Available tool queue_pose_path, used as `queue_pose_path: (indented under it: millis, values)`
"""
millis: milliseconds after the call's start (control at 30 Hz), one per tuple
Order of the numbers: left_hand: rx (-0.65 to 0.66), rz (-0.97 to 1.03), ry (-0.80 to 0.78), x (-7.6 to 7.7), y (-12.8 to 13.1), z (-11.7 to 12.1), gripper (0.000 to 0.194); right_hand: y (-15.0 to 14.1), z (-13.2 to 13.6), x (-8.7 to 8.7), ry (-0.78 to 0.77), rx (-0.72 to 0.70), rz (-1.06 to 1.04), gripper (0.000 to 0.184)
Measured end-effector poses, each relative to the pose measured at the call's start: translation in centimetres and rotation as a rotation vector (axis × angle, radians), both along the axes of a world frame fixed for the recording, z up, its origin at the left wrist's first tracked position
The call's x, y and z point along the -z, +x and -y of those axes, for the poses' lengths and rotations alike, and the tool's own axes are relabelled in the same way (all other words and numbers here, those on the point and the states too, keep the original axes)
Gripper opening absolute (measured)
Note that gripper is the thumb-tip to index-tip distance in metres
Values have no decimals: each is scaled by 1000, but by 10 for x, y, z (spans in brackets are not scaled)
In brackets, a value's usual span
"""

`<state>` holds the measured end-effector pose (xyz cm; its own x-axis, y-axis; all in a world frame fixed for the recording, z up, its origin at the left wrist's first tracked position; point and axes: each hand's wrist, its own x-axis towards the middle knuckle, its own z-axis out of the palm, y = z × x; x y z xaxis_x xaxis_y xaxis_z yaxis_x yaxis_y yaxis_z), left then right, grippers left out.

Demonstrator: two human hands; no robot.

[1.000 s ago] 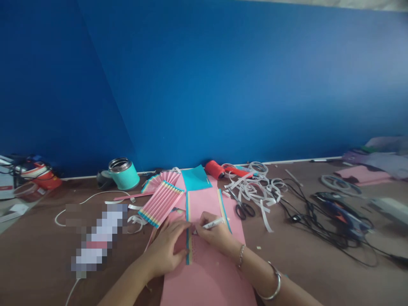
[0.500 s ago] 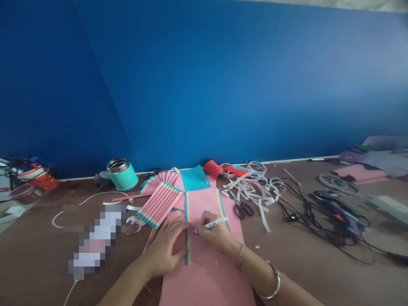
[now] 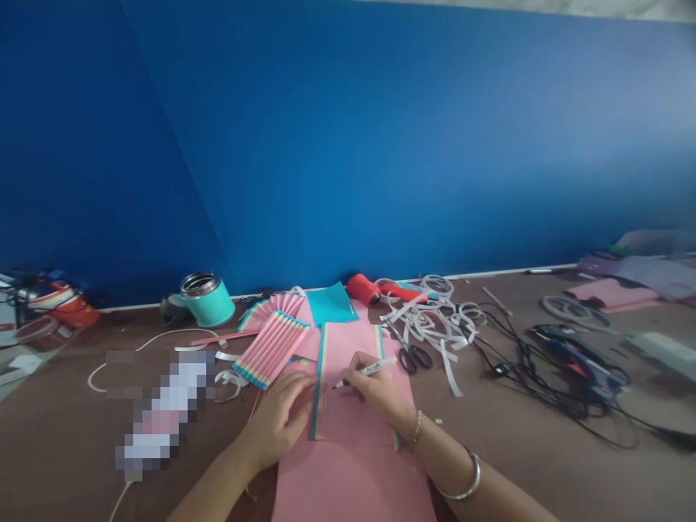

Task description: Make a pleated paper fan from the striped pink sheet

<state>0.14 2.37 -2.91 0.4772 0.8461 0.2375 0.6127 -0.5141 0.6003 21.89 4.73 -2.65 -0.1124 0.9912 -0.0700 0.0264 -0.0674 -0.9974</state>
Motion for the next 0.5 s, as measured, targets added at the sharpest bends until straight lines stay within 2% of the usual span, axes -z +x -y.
queue_pose_path:
  millis: [100,233,367,500]
  values:
    - [21,3,-9,1,0,0,43,3,-1,0,-37,8,-12,21]
    - [73,-40,-16,0,1,1,60,8,-1,-4,-128,-107,23,15]
    - [116,-79,-44,-2,3,2,46,10,2,-10,-185,-128,28,15]
    - [133,-111,-87,-5,5,4,31,9,4,-13,-180,-177,77,20]
